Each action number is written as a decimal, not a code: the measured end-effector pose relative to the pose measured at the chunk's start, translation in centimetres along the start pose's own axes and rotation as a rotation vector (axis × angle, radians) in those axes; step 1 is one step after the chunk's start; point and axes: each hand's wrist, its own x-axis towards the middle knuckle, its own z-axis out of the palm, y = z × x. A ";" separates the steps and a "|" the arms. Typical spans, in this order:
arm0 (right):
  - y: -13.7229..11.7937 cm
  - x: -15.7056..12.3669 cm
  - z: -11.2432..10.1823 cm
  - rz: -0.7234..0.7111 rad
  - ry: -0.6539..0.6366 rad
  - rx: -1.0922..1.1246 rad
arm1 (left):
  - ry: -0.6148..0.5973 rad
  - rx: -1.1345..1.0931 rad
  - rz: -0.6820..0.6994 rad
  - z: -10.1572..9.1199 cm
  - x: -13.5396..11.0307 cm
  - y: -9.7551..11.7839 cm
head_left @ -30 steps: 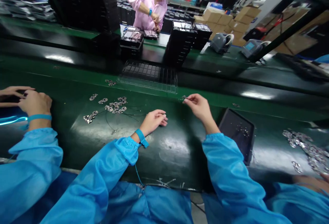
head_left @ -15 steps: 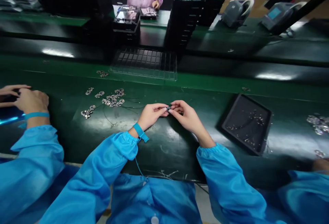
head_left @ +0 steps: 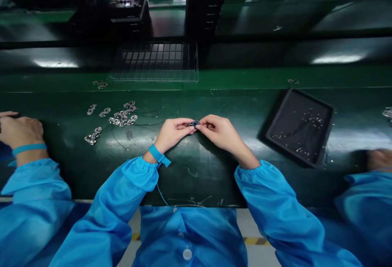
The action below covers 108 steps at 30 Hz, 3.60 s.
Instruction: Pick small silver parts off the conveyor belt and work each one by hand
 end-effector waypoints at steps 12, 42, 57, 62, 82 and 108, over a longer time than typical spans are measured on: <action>0.0 0.0 0.3 0.009 0.019 0.004 | -0.028 -0.046 -0.076 0.4 -0.1 0.4; -0.4 -0.3 0.3 -0.075 -0.013 -0.064 | 0.001 -0.051 -0.041 0.8 0.0 0.0; -0.4 -0.3 0.4 -0.107 -0.004 -0.083 | 0.018 -0.055 -0.048 0.9 -0.1 0.0; -0.3 -0.2 0.5 -0.112 0.001 -0.086 | 0.022 -0.048 -0.047 0.9 0.0 0.0; -0.2 -0.4 1.1 -0.188 0.019 -0.257 | 0.037 -0.077 -0.129 1.2 -0.1 0.8; -0.4 -0.4 0.9 -0.143 0.013 -0.275 | 0.023 -0.075 -0.082 1.0 -0.2 0.4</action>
